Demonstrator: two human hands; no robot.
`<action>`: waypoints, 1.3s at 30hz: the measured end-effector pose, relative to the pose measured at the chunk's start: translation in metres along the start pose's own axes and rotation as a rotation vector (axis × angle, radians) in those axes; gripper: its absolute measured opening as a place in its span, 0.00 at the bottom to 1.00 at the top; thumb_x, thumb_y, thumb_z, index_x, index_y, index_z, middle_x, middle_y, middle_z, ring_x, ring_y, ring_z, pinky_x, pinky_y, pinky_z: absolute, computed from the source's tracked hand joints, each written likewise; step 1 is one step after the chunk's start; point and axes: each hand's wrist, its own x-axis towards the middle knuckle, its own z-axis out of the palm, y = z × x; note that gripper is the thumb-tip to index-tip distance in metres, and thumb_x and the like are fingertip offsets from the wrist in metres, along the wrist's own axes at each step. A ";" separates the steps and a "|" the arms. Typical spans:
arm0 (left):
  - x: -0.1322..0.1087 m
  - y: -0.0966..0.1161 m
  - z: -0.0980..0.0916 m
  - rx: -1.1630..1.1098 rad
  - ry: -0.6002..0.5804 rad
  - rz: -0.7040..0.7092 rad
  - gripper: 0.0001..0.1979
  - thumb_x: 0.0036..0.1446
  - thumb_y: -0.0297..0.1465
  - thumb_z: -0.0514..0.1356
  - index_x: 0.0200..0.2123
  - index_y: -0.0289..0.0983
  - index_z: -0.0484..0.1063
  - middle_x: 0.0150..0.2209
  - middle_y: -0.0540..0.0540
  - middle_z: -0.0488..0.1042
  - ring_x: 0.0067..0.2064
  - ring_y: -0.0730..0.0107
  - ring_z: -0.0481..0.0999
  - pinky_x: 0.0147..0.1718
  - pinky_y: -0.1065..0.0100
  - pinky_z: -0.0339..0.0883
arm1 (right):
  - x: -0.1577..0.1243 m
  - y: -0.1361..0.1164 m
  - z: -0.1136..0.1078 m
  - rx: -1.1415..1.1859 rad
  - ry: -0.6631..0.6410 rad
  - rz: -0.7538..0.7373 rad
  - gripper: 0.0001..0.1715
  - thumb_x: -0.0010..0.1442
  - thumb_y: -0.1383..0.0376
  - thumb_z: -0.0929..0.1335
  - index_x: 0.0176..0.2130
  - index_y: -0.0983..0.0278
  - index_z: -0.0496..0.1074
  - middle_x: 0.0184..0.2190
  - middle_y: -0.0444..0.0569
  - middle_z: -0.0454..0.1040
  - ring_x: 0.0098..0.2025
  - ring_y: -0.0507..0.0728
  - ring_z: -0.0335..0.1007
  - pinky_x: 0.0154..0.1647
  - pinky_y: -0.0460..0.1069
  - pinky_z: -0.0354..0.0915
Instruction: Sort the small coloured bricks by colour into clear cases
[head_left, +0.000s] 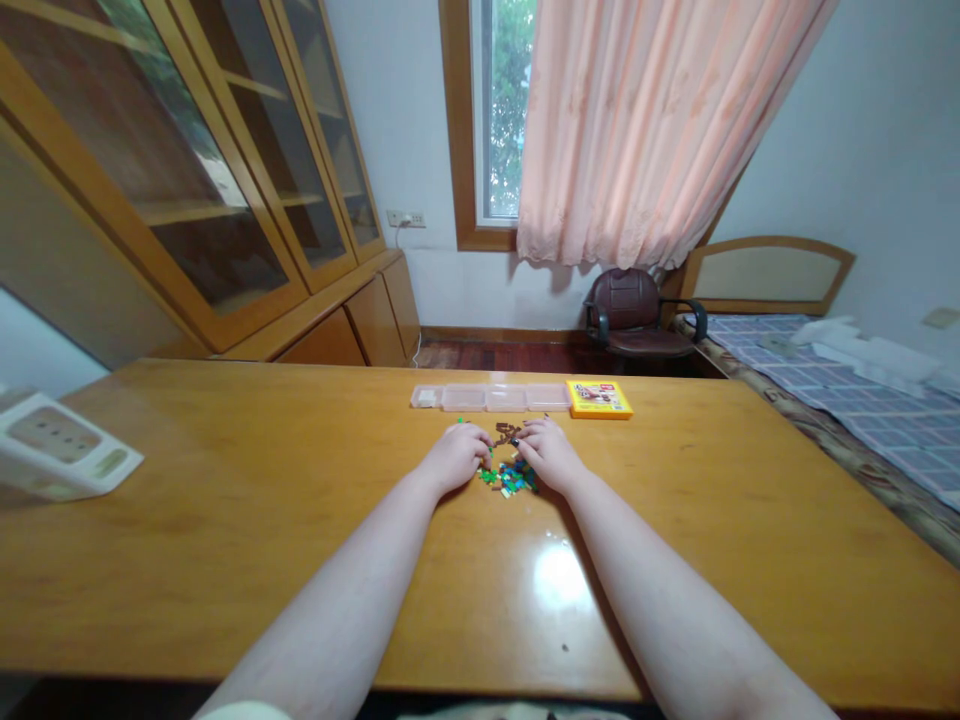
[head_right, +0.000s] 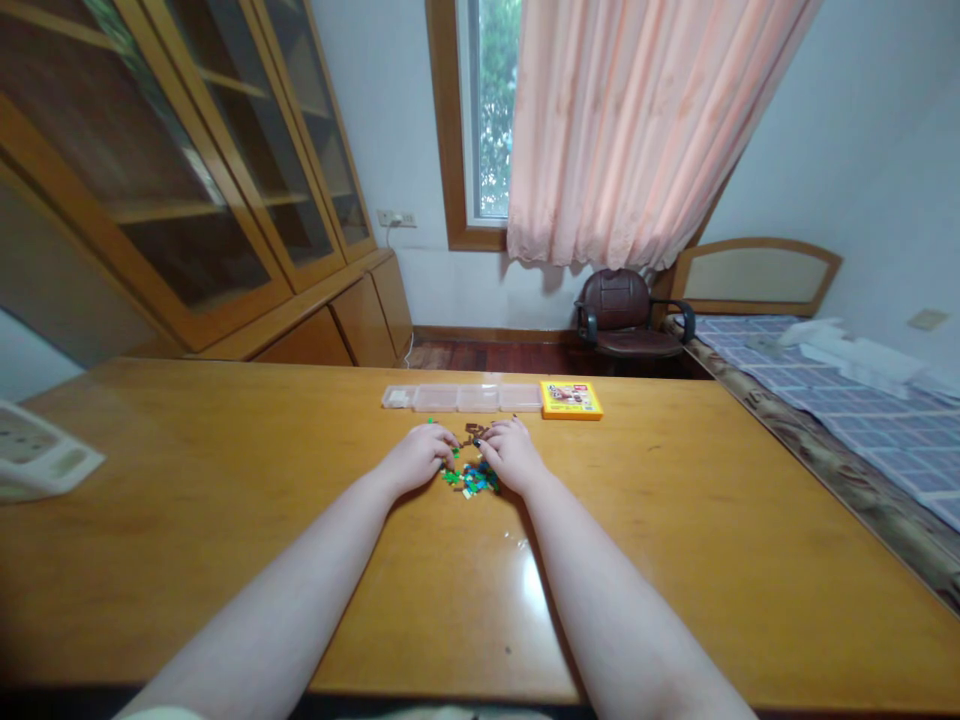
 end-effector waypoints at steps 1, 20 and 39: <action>0.000 -0.001 0.000 0.000 0.000 -0.005 0.15 0.51 0.20 0.57 0.27 0.44 0.80 0.39 0.49 0.77 0.43 0.66 0.73 0.48 0.61 0.61 | 0.000 0.001 0.000 -0.011 0.020 0.028 0.19 0.63 0.64 0.61 0.29 0.60 0.79 0.38 0.48 0.78 0.49 0.59 0.66 0.58 0.59 0.51; -0.002 0.001 0.000 -0.038 -0.006 0.046 0.15 0.49 0.19 0.57 0.25 0.43 0.79 0.39 0.50 0.77 0.43 0.67 0.72 0.49 0.62 0.61 | -0.001 -0.005 -0.002 0.109 -0.033 -0.143 0.20 0.63 0.62 0.62 0.27 0.59 0.79 0.38 0.47 0.77 0.47 0.56 0.67 0.52 0.53 0.58; -0.001 0.007 -0.007 -0.046 0.023 0.009 0.15 0.48 0.18 0.56 0.21 0.40 0.77 0.37 0.50 0.77 0.42 0.67 0.72 0.47 0.62 0.62 | -0.001 -0.006 -0.001 0.081 -0.048 -0.123 0.19 0.63 0.62 0.61 0.31 0.58 0.80 0.41 0.47 0.77 0.49 0.58 0.66 0.54 0.55 0.57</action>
